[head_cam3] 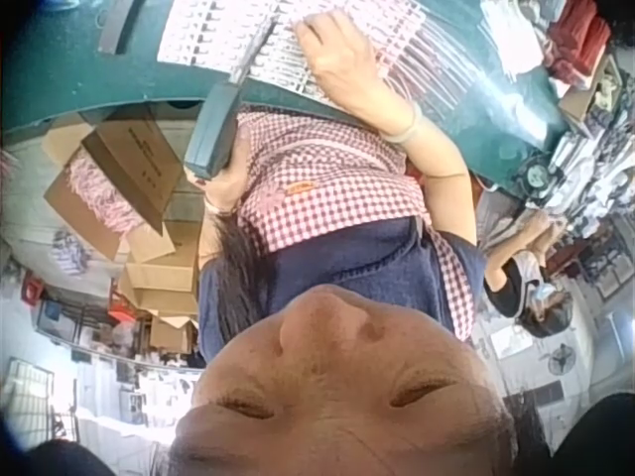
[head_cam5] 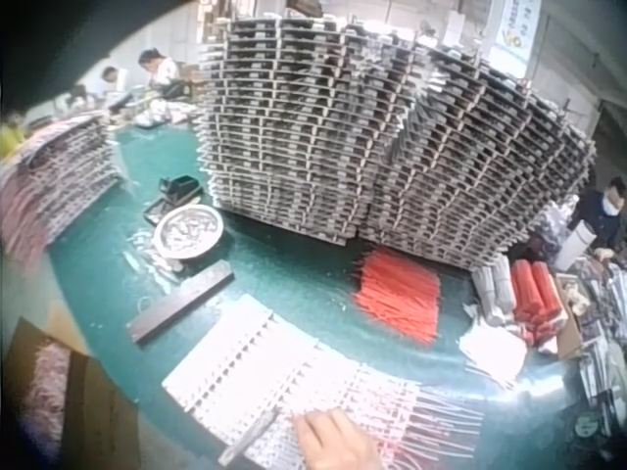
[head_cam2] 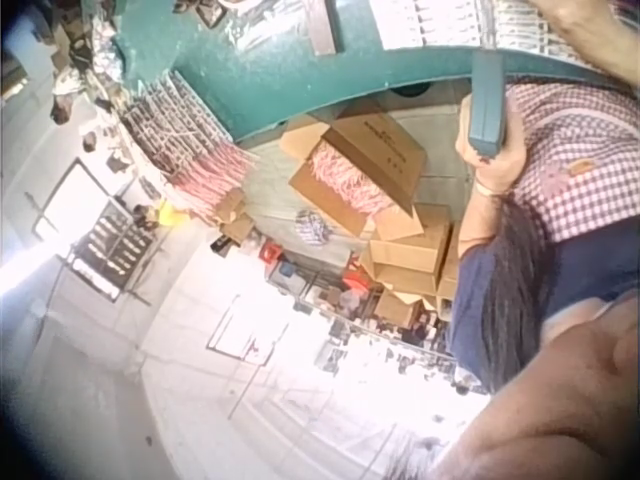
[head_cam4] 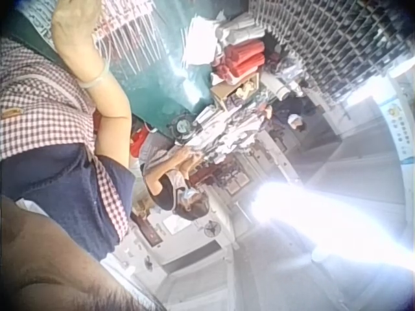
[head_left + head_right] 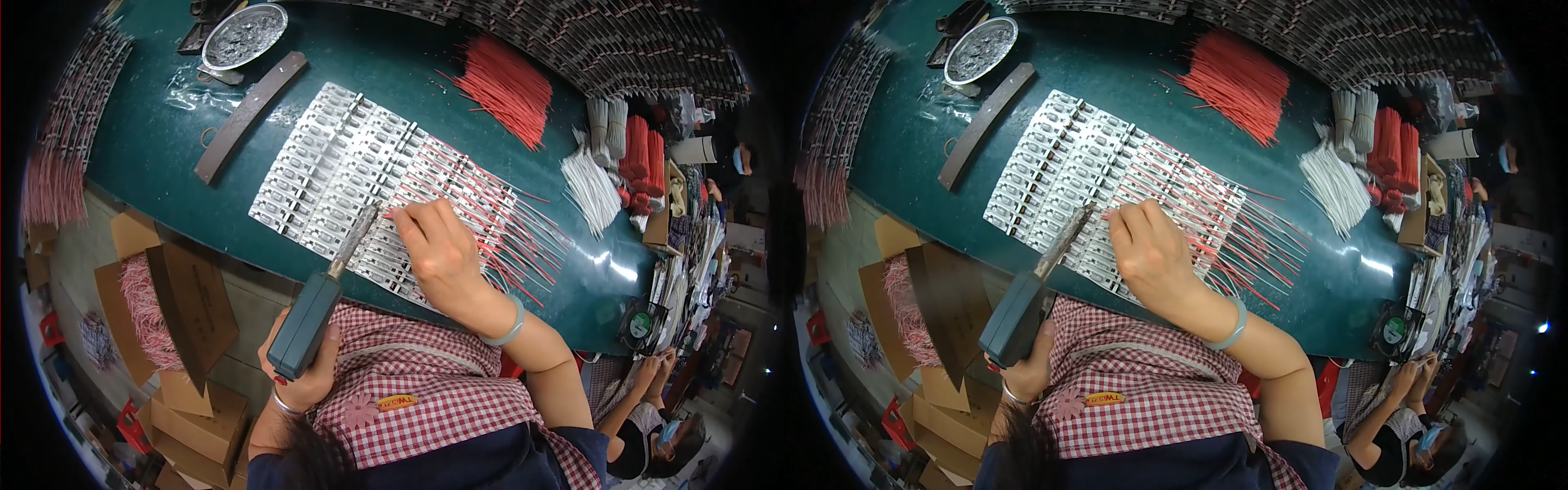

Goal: The person solders wire leads onto an array of circuit board components using a handheld soldering gun.

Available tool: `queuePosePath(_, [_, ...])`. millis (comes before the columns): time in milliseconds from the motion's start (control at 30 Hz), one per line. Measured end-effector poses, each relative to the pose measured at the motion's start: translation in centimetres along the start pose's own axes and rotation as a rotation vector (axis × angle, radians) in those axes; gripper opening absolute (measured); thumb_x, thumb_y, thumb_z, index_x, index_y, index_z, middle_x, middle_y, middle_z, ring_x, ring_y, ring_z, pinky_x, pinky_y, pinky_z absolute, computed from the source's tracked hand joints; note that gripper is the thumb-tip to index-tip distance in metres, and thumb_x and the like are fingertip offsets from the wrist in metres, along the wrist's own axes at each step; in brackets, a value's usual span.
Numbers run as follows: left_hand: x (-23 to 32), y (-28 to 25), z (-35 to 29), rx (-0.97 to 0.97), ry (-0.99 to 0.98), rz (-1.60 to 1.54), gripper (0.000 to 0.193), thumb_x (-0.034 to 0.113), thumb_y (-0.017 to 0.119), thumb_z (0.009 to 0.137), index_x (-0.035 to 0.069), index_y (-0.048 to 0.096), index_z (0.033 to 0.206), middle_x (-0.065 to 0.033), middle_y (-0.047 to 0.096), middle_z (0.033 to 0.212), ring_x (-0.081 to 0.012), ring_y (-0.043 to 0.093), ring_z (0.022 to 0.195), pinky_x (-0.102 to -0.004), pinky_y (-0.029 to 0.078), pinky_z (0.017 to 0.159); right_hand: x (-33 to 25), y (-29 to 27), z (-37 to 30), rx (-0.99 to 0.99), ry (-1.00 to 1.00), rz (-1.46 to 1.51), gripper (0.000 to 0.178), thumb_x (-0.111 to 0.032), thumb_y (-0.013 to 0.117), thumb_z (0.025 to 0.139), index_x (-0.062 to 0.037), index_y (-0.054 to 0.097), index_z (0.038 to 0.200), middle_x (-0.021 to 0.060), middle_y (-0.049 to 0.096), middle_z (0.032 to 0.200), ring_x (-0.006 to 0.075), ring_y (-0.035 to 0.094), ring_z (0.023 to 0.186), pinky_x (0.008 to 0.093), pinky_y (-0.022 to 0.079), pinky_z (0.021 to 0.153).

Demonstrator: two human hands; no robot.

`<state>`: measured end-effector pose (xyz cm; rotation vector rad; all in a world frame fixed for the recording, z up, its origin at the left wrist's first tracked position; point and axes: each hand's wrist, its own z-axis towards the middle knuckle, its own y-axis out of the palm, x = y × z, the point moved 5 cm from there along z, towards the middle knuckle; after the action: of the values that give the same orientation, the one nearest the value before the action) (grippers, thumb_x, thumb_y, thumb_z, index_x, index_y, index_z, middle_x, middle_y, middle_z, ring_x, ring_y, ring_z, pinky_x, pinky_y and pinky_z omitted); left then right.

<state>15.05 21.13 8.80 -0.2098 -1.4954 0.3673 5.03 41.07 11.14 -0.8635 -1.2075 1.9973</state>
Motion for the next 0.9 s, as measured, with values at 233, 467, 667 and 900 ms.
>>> queuePosePath(233, [0.0,-0.5,-0.5,0.021,-0.026,-0.017,0.023,-0.003,0.076,0.08,-0.006,0.071,0.102,-0.0171,0.07,0.092,-0.0297,0.07,0.077,-0.0334,0.056,0.07,0.1,-0.1,-0.4,0.059,-0.021,0.006,0.027,-0.001,0.067,0.076,0.0069,0.068,0.102,0.0103,0.061,0.094,0.0239,0.058,0.085,0.0332,0.051,0.064])
queuePosePath(467, [-0.1,-0.4,-0.6,-0.013,0.018,0.026,0.022,-0.004,0.076,0.078,-0.005,0.07,0.1,-0.0162,0.069,0.091,-0.0297,0.07,0.078,-0.0343,0.056,0.07,-0.5,0.0,-0.9,0.052,-0.015,0.049,0.03,0.0,0.068,0.074,0.0068,0.068,0.103,0.0108,0.063,0.096,0.0239,0.059,0.084,0.0335,0.051,0.064])
queuePosePath(667, [0.0,-0.1,-0.5,-0.056,0.012,0.017,0.022,-0.005,0.076,0.078,-0.005,0.069,0.099,-0.0161,0.069,0.094,-0.0288,0.07,0.078,-0.0341,0.056,0.07,-0.7,0.2,-0.9,0.042,-0.018,0.041,0.029,0.0,0.068,0.074,0.0077,0.068,0.103,0.0106,0.062,0.094,0.0237,0.058,0.083,0.0334,0.051,0.064])
queuePosePath(900, [0.0,0.1,-0.3,-0.069,0.002,0.003,0.02,-0.005,0.076,0.079,-0.004,0.067,0.097,-0.0145,0.068,0.09,-0.0272,0.069,0.074,-0.0325,0.055,0.066,-0.9,0.1,-0.8,0.034,0.008,0.061,0.033,0.004,0.066,0.071,0.0067,0.068,0.105,0.0119,0.064,0.095,0.0256,0.059,0.08,0.0345,0.051,0.064])
